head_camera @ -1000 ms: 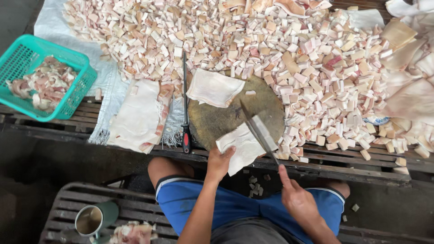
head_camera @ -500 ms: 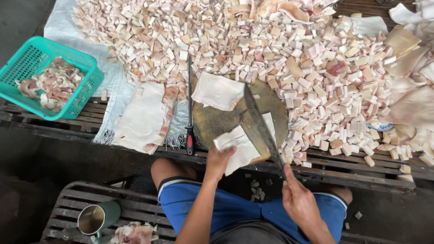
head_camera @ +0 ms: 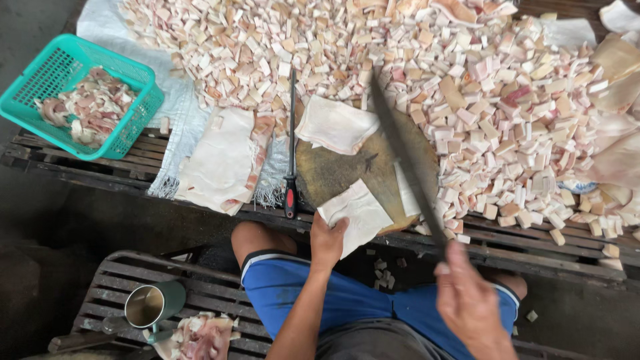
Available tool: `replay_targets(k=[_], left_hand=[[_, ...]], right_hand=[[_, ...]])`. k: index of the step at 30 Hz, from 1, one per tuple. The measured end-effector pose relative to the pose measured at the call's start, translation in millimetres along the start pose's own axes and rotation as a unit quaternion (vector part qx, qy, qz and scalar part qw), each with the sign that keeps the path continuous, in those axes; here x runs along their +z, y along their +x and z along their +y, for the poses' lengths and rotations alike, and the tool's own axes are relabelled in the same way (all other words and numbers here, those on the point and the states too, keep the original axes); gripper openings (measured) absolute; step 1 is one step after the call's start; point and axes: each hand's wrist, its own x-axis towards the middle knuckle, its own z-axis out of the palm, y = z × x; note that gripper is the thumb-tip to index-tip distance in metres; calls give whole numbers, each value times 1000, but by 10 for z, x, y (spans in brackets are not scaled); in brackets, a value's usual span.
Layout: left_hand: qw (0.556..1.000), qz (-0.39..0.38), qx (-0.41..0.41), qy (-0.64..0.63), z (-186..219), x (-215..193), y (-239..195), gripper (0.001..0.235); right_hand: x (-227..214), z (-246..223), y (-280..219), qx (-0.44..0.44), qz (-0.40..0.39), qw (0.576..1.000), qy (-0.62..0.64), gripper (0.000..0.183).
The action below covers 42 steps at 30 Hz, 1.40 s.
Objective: The person is chopping large sheets of pork skin into small, uniform cubes using a large cleaver on a wooden cutting board.
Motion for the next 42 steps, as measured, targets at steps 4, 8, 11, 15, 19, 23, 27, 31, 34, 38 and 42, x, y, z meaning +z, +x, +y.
replay_targets(k=[4, 8, 11, 15, 19, 23, 27, 31, 34, 38, 42], left_hand=[[1000, 5, -3, -6, -18, 15, 25, 37], [1000, 9, -2, -3, -80, -5, 3, 40], [996, -2, -1, -85, -134, 44, 52, 41], [956, -74, -78, -273, -39, 104, 247, 48], [921, -160, -87, -345, -104, 217, 174, 48], [959, -141, -108, -220, -122, 390, 399, 50], [979, -84, -162, -89, -255, 317, 519, 56], [989, -75, -124, -1, -233, 278, 597, 55], [991, -67, -109, 30, -173, 297, 581, 55], [992, -62, -94, 52, -139, 290, 546, 50], [993, -61, -96, 36, -105, 295, 575, 45]], right_hand=[[39, 28, -14, -26, 130, 988, 79, 50], [585, 83, -172, -41, -239, 953, -183, 73], [541, 302, -290, -67, -254, 943, -203, 80], [508, 478, -186, 28, -234, 948, -214, 79], [492, 661, -211, -104, -176, 958, -202, 59], [511, 751, -27, 145, -154, 971, -115, 66], [438, 526, -131, 131, -103, 985, -49, 67], [444, 311, -133, 105, -118, 985, -67, 68], [498, 269, -47, 91, -187, 972, -107, 71], [424, 196, 21, 70, -192, 975, -86, 71], [41, 57, 93, 19, -66, 997, -41, 67]])
